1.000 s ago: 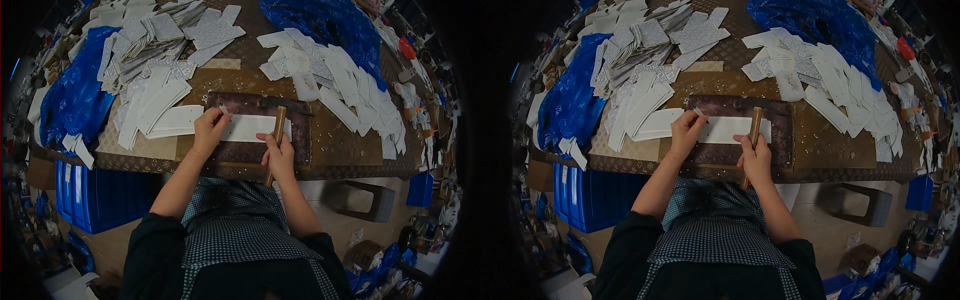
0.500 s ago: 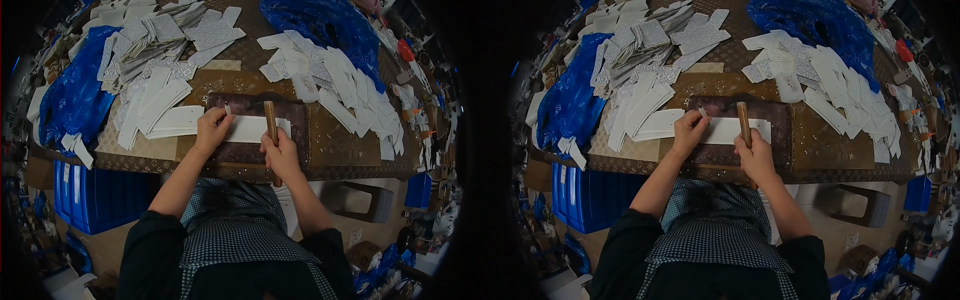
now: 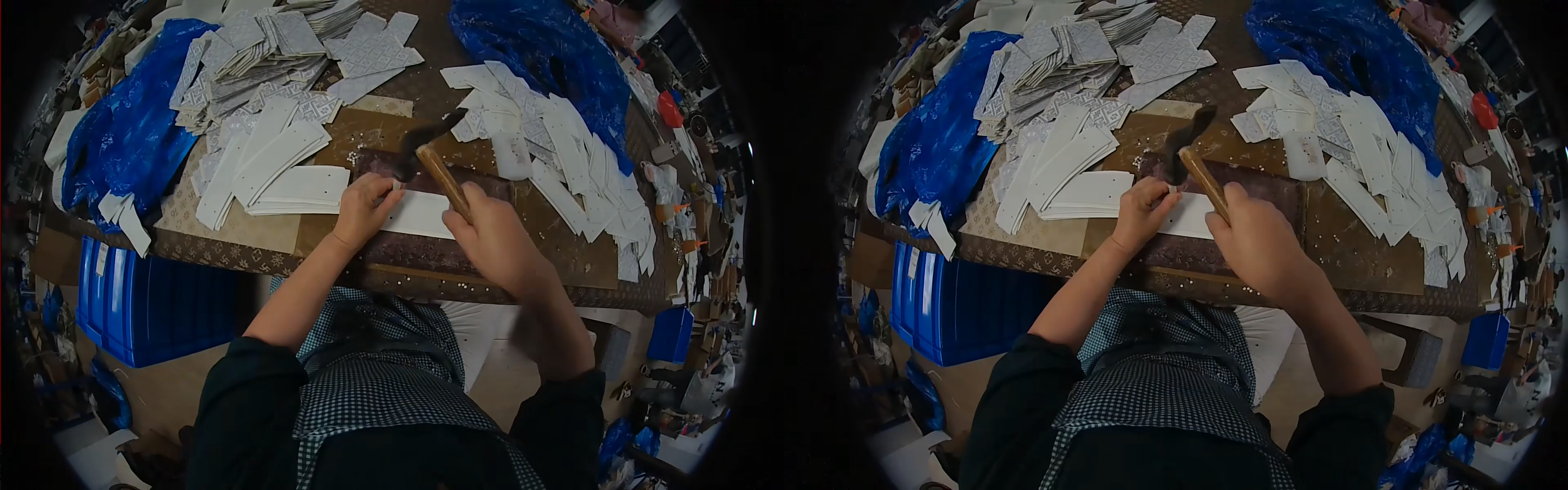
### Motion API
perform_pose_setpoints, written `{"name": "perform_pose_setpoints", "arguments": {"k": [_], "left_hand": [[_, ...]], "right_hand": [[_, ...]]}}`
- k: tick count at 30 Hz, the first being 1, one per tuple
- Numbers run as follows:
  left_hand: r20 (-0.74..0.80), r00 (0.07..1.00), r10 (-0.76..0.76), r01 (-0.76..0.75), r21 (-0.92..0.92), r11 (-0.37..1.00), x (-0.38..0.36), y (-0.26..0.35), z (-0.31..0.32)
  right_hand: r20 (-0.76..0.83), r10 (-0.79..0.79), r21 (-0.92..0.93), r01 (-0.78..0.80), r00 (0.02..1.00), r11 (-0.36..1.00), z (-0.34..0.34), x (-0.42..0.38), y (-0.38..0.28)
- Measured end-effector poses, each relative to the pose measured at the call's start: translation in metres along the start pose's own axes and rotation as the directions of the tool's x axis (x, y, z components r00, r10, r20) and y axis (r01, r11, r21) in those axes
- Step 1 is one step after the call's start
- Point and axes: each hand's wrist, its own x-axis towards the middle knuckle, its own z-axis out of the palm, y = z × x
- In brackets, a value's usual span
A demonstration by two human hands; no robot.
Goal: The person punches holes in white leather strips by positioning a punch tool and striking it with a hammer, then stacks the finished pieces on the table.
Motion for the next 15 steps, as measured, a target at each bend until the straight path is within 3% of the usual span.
{"name": "perform_pose_setpoints", "arguments": {"k": [3,4,6,9,11,12,13,15], "left_hand": [[-0.029,0.999,0.027,-0.027,-0.007,1.000,0.000,-0.002,0.001],[-0.027,0.999,0.031,-0.030,0.004,1.000,0.001,-0.002,0.001],[-0.015,0.999,0.036,-0.036,0.024,0.999,0.001,0.001,-0.001],[-0.018,1.000,0.014,-0.014,-0.004,1.000,0.001,0.002,-0.001],[-0.017,1.000,0.016,-0.017,-0.005,1.000,0.001,0.000,-0.001],[-0.016,1.000,0.016,-0.017,-0.006,1.000,0.000,-0.001,0.000],[-0.015,1.000,0.013,-0.014,-0.018,1.000,-0.003,-0.002,0.001],[-0.016,1.000,0.013,-0.014,-0.038,0.999,-0.002,-0.004,0.001]], "right_hand": [[-0.058,-0.116,0.125,0.122,0.992,0.985,-0.034,-0.012,-0.030],[-0.159,-0.150,0.136,0.172,0.976,0.976,-0.044,-0.017,-0.045],[-0.377,-0.172,0.351,0.312,0.910,0.883,-0.058,-0.024,-0.066],[-0.556,-0.211,0.382,0.473,0.804,0.794,-0.050,-0.017,-0.064],[-0.437,-0.115,0.265,0.250,0.892,0.931,-0.025,-0.010,-0.043],[-0.259,-0.148,0.006,0.154,0.955,0.988,-0.004,-0.006,-0.015],[-0.072,-0.120,-0.268,0.097,0.990,0.959,0.010,-0.005,0.009],[-0.107,-0.067,-0.044,0.063,0.992,0.997,0.009,-0.016,0.022]]}}
